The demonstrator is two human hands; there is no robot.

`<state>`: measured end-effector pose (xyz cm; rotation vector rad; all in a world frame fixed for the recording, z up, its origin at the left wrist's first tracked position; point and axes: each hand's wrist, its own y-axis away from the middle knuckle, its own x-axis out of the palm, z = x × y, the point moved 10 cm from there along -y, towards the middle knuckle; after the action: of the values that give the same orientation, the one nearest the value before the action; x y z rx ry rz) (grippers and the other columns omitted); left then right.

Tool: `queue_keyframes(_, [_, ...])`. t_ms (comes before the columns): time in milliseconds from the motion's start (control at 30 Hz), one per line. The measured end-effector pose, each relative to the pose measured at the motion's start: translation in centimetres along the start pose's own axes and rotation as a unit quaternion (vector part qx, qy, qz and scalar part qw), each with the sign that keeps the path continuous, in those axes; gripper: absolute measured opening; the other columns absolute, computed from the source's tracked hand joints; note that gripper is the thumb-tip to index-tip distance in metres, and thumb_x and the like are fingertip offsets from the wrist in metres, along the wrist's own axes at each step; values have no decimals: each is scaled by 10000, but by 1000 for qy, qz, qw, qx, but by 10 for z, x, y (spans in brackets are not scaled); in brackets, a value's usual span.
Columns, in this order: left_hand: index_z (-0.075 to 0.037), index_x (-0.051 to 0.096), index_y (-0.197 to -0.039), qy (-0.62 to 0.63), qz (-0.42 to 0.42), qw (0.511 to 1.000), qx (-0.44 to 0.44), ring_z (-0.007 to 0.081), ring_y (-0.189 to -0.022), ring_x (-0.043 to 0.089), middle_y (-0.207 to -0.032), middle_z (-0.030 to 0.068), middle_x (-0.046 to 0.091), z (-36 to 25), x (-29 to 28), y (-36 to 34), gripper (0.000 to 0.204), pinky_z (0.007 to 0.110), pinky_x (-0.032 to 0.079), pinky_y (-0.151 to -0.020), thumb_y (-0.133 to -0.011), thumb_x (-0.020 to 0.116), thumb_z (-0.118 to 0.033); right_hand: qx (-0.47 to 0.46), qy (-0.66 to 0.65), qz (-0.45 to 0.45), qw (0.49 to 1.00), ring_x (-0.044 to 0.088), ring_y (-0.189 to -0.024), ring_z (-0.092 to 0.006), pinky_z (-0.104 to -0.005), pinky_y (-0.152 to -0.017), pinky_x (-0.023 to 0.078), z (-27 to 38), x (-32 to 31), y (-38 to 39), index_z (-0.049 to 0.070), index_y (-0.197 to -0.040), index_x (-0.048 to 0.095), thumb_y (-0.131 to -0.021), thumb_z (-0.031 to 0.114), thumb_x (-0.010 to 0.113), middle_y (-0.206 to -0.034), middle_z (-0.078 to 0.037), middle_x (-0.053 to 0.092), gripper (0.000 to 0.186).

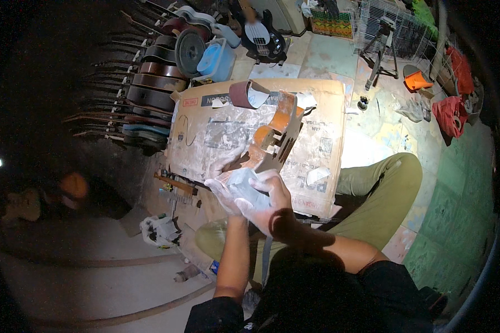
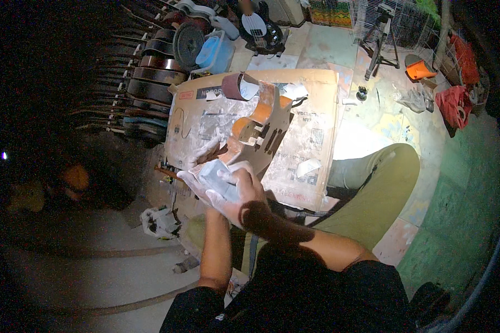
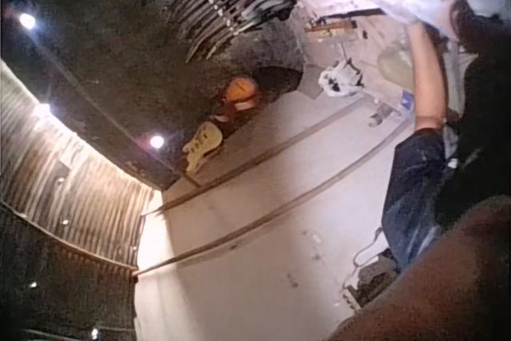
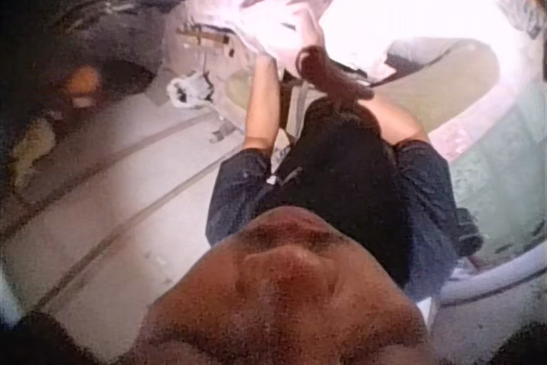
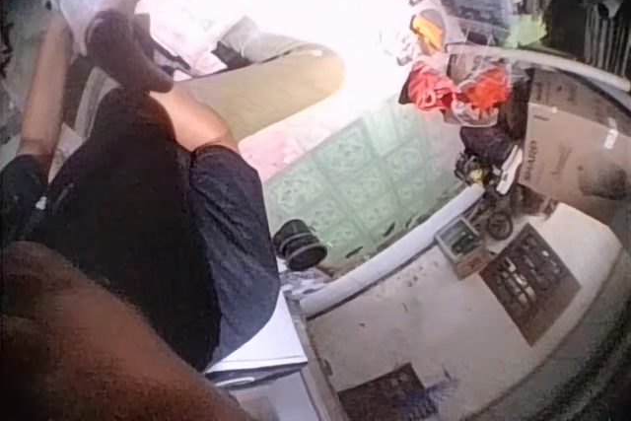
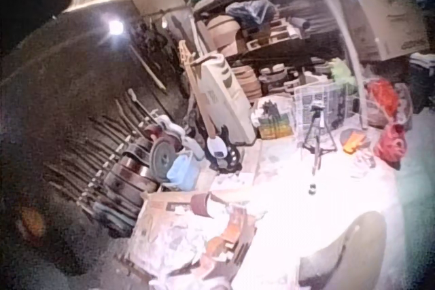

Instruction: The person sands the surface and edges of a wooden electric guitar body using a sanding block.

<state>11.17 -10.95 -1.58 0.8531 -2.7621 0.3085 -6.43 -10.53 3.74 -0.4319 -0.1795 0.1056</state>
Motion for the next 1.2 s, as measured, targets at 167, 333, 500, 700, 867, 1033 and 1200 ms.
queue_keyframes(167, [-14, 472, -1012, -41, 20, 983, 180, 244, -858, 587, -815, 124, 547, -47, 10, -30, 634, 413, 517, -777, -984, 379, -641, 97, 137, 40, 985, 613, -913, -314, -371, -803, 499, -50, -37, -44, -2, -1035, 572, -803, 194, 750, -978, -174, 572, 352])
queue_keyframes(333, [29, 449, -1082, -216, -149, 925, 275, 230, -953, 606, -1021, 189, 614, -58, -25, -53, 189, 368, 520, -849, -954, 533, -83, 212, 50, 115, 969, 608, -933, -179, -322, -832, 488, -79, -66, -16, 5, -1064, 615, -796, 155, 782, -980, -90, 623, 350])
queue_keyframes(500, [88, 314, -1396, -366, -258, 844, 296, 298, -1216, 518, -1326, 235, 484, -43, -23, -53, 750, 397, 420, -1042, -806, 756, -50, 406, -7, 34, 913, 650, -797, -185, -324, -665, 535, -225, -129, 66, 18, -1094, 610, -853, 212, 701, -905, -93, 660, 322])
queue_keyframes(700, [103, 262, -1436, -329, -226, 892, 213, 307, -1284, 468, -1396, 239, 429, -39, -44, -66, 869, 394, 378, -1086, -783, 801, -96, 563, -205, -24, 800, 607, -564, -160, -292, -430, 487, -274, -114, 109, 72, -1062, 607, -919, 333, 598, -790, -73, 641, 298])
queue_keyframes(867, [38, 493, -1134, -292, -143, 928, 181, 272, -955, 643, -1091, 233, 651, -38, -77, -96, 307, 382, 492, -904, -1012, 493, -243, 577, -170, 31, 798, 619, -586, -203, -328, -450, 498, -270, -110, 104, 71, -1060, 561, -911, 280, 546, -789, -105, 629, 257])
queue_keyframes(1033, [25, 511, -1067, -242, -89, 949, 180, 263, -881, 660, -980, 220, 682, -51, -63, -98, 360, 366, 509, -858, -1047, 376, -308, 553, -102, 58, 825, 600, -555, -171, -305, -421, 477, -289, -111, 113, 67, -1079, 572, -924, 296, 563, -768, -80, 628, 277])
queue_keyframes(1200, [33, 523, -1104, -148, -81, 976, 138, 254, -922, 649, -1037, 221, 673, -46, -69, -100, 398, 356, 503, -877, -1052, 363, -328, 579, -128, 80, 802, 584, -541, -163, -293, -399, 457, -284, -102, 111, 59, -1103, 549, -919, 299, 618, -774, -77, 615, 310])
